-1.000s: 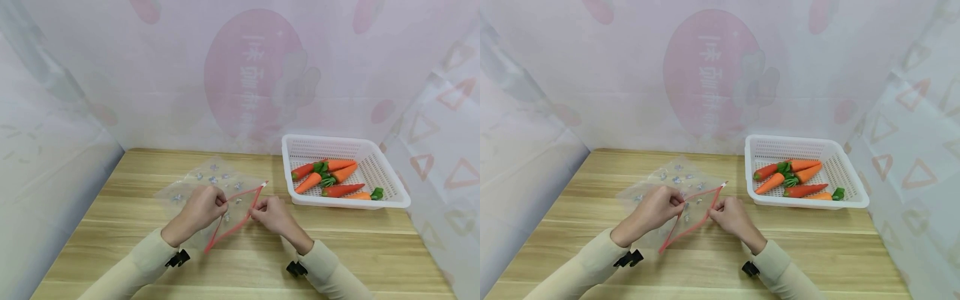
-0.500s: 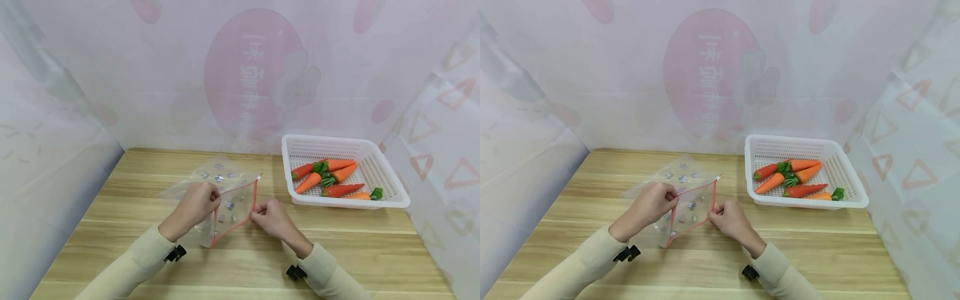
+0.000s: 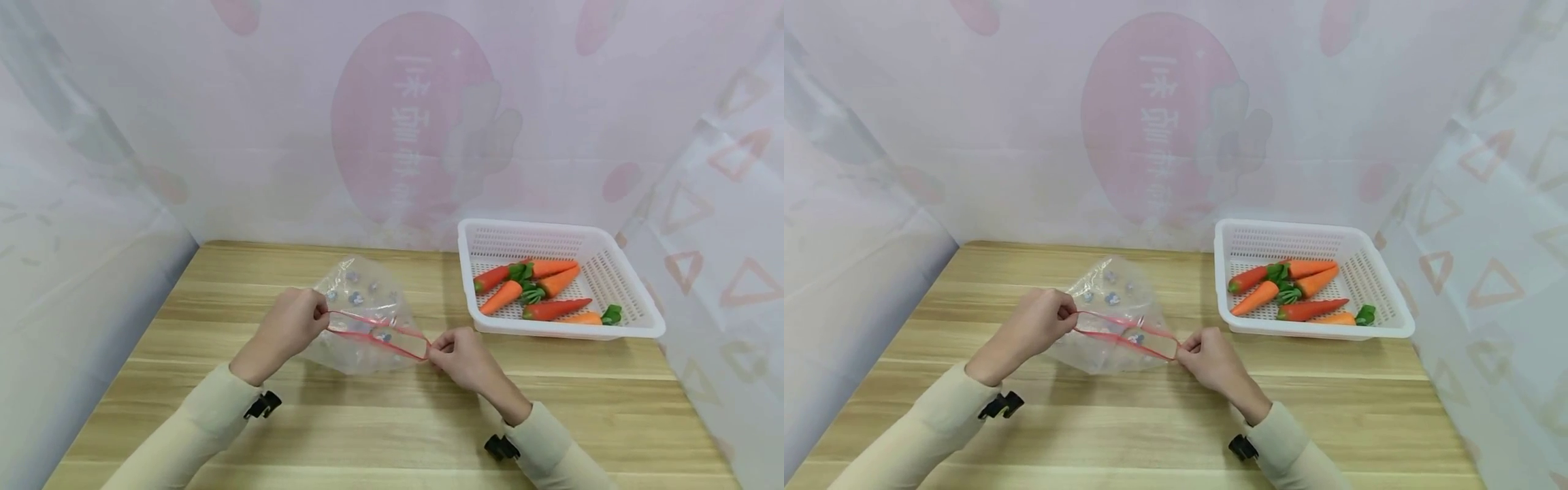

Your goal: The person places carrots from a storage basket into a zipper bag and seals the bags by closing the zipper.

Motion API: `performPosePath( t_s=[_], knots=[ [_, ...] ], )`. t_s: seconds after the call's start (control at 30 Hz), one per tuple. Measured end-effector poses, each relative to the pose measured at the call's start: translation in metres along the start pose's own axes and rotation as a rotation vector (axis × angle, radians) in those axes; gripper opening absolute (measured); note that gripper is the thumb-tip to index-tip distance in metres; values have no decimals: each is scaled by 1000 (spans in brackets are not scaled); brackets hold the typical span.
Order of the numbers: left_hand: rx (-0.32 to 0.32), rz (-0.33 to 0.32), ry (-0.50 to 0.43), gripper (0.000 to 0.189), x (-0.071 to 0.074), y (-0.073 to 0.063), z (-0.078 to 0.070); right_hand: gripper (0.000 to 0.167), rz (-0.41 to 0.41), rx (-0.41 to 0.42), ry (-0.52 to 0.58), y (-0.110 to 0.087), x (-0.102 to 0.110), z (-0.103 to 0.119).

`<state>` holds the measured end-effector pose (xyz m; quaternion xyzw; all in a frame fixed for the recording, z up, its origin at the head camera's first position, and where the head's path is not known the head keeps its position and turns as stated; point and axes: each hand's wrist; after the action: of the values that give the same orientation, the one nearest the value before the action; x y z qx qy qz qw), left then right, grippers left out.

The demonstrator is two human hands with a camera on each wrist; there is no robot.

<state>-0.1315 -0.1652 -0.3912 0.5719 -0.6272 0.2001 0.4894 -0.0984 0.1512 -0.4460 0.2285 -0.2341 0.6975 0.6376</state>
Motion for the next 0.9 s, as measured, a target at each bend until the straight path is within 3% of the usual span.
performPosePath(
  t_s=[0.17, 0.33, 0.53, 0.73, 0.9],
  knots=[
    [18, -2, 3, 22, 9, -6, 6, 15, -13, 47, -21, 0, 6, -1],
    [-11, 3, 7, 21, 12, -12, 3, 15, -14, 58, -31, 1, 6, 0],
    [-14, 51, -32, 15, 10, -17, -11, 14, -13, 44, -37, 2, 2, 5],
    [-41, 69, -107, 11, -1, -19, -33, 13, -3, 38, -21, 4, -3, 11],
    [-4, 91, -146, 11, -10, -17, -43, 9, -16, 31, -6, 4, -5, 12]
  ],
)
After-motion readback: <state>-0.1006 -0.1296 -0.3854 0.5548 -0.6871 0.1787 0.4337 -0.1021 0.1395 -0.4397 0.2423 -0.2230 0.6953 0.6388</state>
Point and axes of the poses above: each hand's wrist, its own y-axis towards the middle knuckle, its own x-axis out of the back of the hand, z = x × y, and after that the axes turned 9 degrees about -z, right-handed
